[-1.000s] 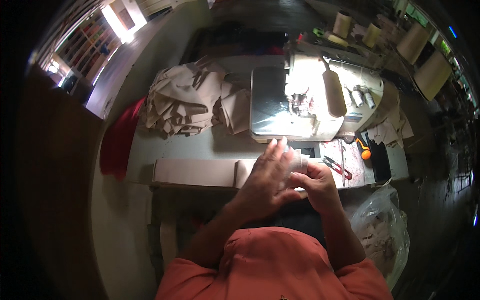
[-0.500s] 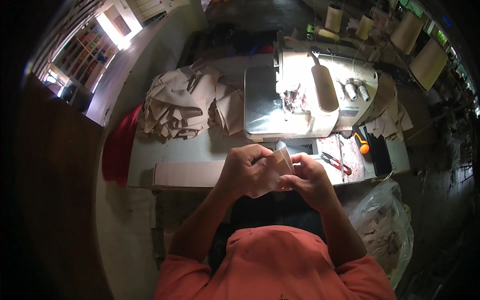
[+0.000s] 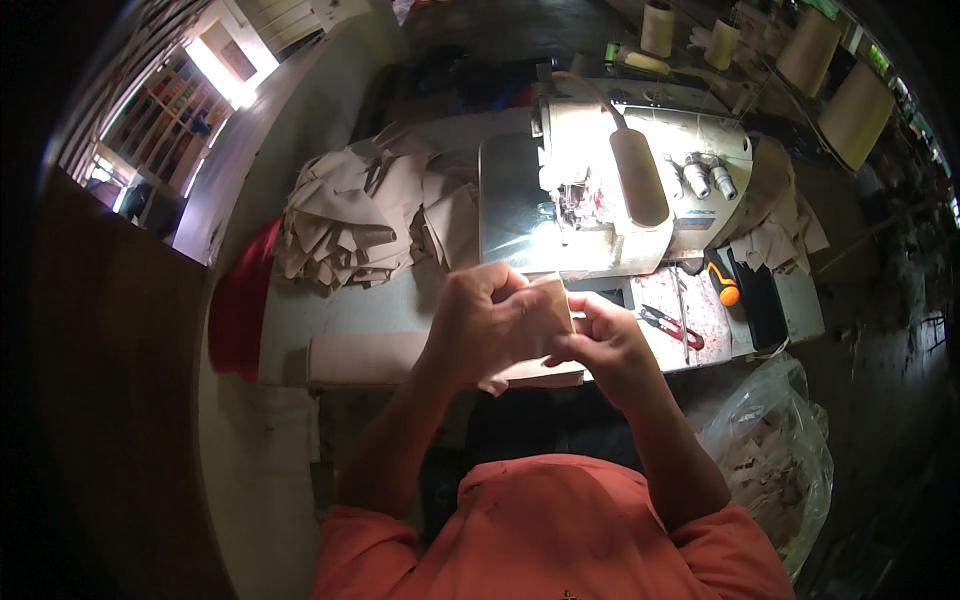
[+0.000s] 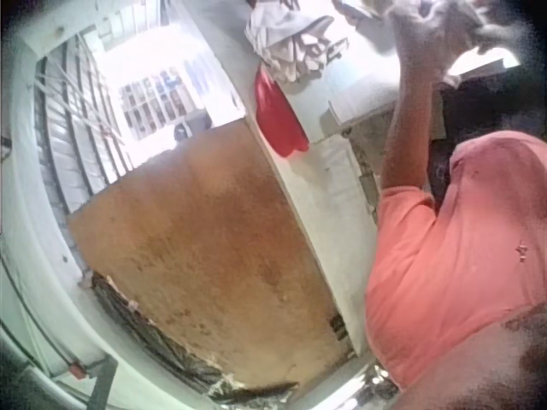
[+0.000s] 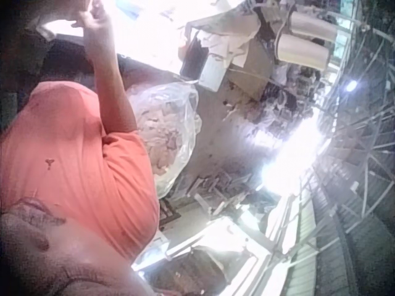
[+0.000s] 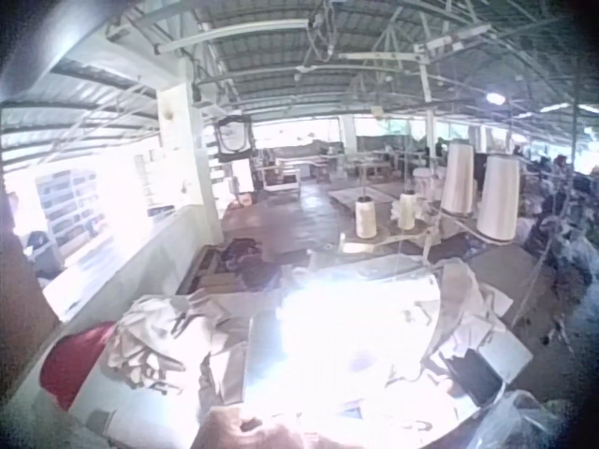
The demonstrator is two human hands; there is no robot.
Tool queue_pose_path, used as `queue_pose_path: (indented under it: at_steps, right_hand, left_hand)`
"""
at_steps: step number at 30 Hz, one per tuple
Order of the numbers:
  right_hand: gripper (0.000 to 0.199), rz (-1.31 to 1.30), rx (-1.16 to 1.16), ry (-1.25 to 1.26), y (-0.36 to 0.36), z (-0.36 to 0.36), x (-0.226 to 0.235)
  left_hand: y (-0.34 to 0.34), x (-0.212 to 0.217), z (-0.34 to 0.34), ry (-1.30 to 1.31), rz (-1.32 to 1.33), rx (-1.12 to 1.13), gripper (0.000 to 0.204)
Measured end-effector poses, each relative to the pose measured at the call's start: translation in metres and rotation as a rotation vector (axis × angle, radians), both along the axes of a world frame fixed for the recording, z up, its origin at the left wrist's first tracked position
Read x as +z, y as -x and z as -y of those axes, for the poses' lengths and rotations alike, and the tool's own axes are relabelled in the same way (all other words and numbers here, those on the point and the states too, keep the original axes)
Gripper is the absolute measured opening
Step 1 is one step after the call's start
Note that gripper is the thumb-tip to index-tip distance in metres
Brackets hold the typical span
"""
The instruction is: The person repeatedly picks up small beige fabric pieces from a pile, folds them by hand, and places them on a sewing machine table. The process is continuous and repetitive throughout the clip.
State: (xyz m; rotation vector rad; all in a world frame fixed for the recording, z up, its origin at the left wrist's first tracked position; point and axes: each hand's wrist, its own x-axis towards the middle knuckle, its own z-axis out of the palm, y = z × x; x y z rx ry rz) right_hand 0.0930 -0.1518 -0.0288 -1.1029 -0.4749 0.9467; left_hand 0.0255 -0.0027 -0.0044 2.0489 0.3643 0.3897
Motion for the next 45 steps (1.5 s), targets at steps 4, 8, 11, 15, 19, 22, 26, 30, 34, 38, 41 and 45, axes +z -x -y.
queue_pose_path:
  at_steps: [4, 8, 11, 15, 19, 22, 26, 30, 34, 38, 41, 45]
  right_hand:
    - [0.026, 0.057, -0.21, -0.01, -0.015, -0.017, -0.024]
    - [0.026, 0.087, -0.312, -0.008, -0.007, -0.017, -0.048]
    - [0.018, 0.117, -0.291, 0.016, -0.006, -0.012, -0.051]
    - [0.015, 0.073, -0.305, -0.004, -0.013, -0.019, -0.043]
    - [0.017, 0.036, -0.325, -0.065, -0.023, -0.026, -0.04]
    - [0.018, 0.088, -0.349, -0.038, -0.025, -0.028, -0.043]
    - [0.018, 0.066, -0.34, -0.032, -0.026, -0.03, -0.044]
    - [0.017, 0.055, -0.299, 0.054, -0.027, -0.024, -0.038]
    - [0.02, 0.528, -0.177, -0.034, -0.019, 0.005, 0.001]
    - [0.023, 0.625, 0.095, -0.725, 0.01, 0.013, 0.07]
    - [0.023, 0.641, -0.081, -0.931, 0.045, 0.006, 0.102]
    - [0.016, 0.698, 0.258, -0.808, 0.029, 0.041, 0.083]
  left_hand:
    - [-0.036, -0.022, -0.01, -0.317, 0.198, 0.0, 0.016]
    - [-0.039, -0.023, -0.013, -0.661, 0.209, -0.213, 0.013]
    - [-0.038, -0.026, -0.017, -0.727, 0.105, -0.284, 0.013]
    - [-0.053, -0.027, -0.023, -0.64, 0.093, -0.25, 0.015]
    - [-0.067, -0.027, -0.029, -0.591, 0.104, -0.301, 0.019]
    - [-0.069, -0.03, -0.028, -0.694, 0.219, -0.224, 0.018]
    - [-0.051, -0.032, -0.006, -0.775, 0.275, -0.135, 0.016]
    - [-0.066, -0.041, -0.033, -0.624, 0.207, -0.229, 0.022]
    - [-0.093, -0.029, -0.053, -0.647, -0.214, -0.213, 0.022]
    - [-0.114, -0.073, -0.107, -1.176, 0.163, -0.049, 0.026]
    - [-0.112, -0.058, -0.113, -1.239, 0.014, -0.007, 0.025]
    - [-0.036, -0.036, -0.036, -0.613, 0.276, -0.068, 0.018]
